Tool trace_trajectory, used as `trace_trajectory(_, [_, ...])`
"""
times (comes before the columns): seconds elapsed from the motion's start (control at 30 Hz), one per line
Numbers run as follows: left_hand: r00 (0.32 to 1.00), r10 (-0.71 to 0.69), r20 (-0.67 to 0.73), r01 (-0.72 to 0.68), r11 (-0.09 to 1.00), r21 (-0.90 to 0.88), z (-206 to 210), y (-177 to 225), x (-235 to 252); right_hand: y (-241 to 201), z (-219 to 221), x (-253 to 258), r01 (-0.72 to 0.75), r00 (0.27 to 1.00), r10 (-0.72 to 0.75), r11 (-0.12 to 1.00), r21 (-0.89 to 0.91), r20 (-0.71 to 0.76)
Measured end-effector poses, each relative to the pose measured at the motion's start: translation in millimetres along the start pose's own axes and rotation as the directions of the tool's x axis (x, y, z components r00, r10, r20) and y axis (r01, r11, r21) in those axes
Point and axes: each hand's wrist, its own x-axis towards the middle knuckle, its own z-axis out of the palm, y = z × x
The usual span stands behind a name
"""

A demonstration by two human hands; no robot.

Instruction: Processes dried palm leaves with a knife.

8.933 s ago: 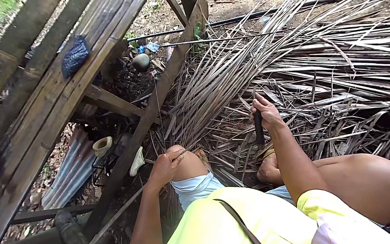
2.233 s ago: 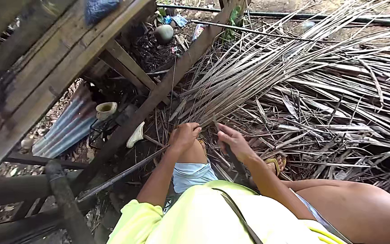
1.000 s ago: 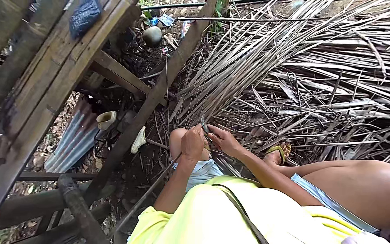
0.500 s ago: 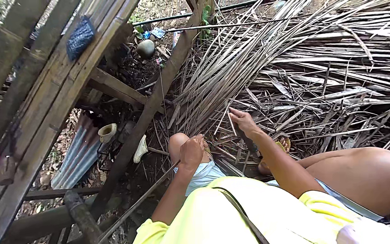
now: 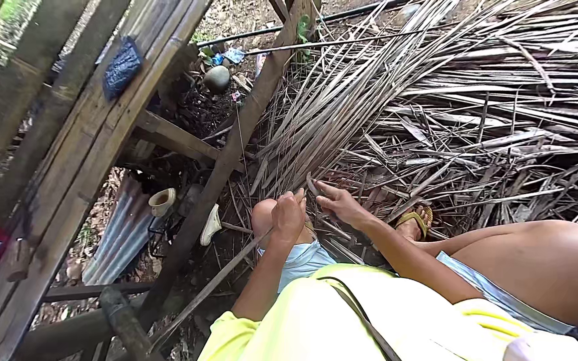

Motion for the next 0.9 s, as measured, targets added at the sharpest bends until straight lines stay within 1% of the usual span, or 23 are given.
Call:
trace_trajectory(0.07, [1.000,0.014,-0.024,-0.014,1.000,-0.006,1.8,0.3,-3.4,3.1,5.4,1.8,0.006,1.000,-0.007,1.000,0.015,0.009])
trace_trajectory(0.17, [0.999,0.027,-0.017,-0.027,0.999,-0.028,-1.1,-0.8,-9.7,3.8,3.3,3.0,0.036,0.999,-0.036,0.998,0.049,-0.018])
trace_trajectory(0.27, [0.999,0.031,-0.023,-0.031,0.999,-0.033,-4.3,-2.0,-14.8,1.7,-0.4,3.1,0.063,0.998,-0.064,0.995,0.075,0.004])
trace_trajectory(0.37, [1.000,0.015,-0.001,-0.015,0.999,-0.029,-11.0,-1.4,-18.5,-0.1,-0.9,2.4,0.083,0.996,-0.083,0.996,0.041,0.018])
trace_trajectory(0.43, [1.000,0.005,0.003,-0.005,1.000,-0.014,-13.4,-0.8,-21.1,-2.3,-0.7,1.5,0.076,0.997,-0.076,0.997,0.003,-0.010])
trace_trajectory(0.5, [1.000,0.011,-0.015,-0.011,1.000,0.003,-14.0,-1.2,-24.6,-1.6,-5.0,2.4,0.074,0.995,-0.073,0.997,0.015,-0.062])
trace_trajectory(0.57, [0.999,0.015,-0.031,-0.014,1.000,0.015,-15.0,-2.9,-29.0,1.9,-17.7,5.8,0.072,0.992,-0.063,0.995,0.076,-0.112])
trace_trajectory(0.73, [0.992,0.097,-0.080,-0.098,0.995,-0.018,-9.1,-16.7,-37.6,4.7,-54.8,10.9,0.038,0.964,0.023,0.974,0.223,-0.264])
trace_trajectory(0.8, [0.992,0.099,-0.084,-0.101,0.994,-0.029,-10.9,-22.1,-39.0,3.1,-72.1,17.8,0.051,0.923,0.066,0.955,0.291,-0.378])
trace_trajectory(0.83, [0.992,0.090,-0.091,-0.092,0.995,-0.027,-12.3,-26.0,-39.1,3.9,-81.6,20.5,0.067,0.890,0.090,0.944,0.324,-0.447])
trace_trajectory(0.9, [0.998,0.021,-0.059,-0.023,0.999,-0.032,-17.2,-33.2,-37.2,4.7,-96.7,17.6,0.099,0.840,0.100,0.938,0.331,-0.533])
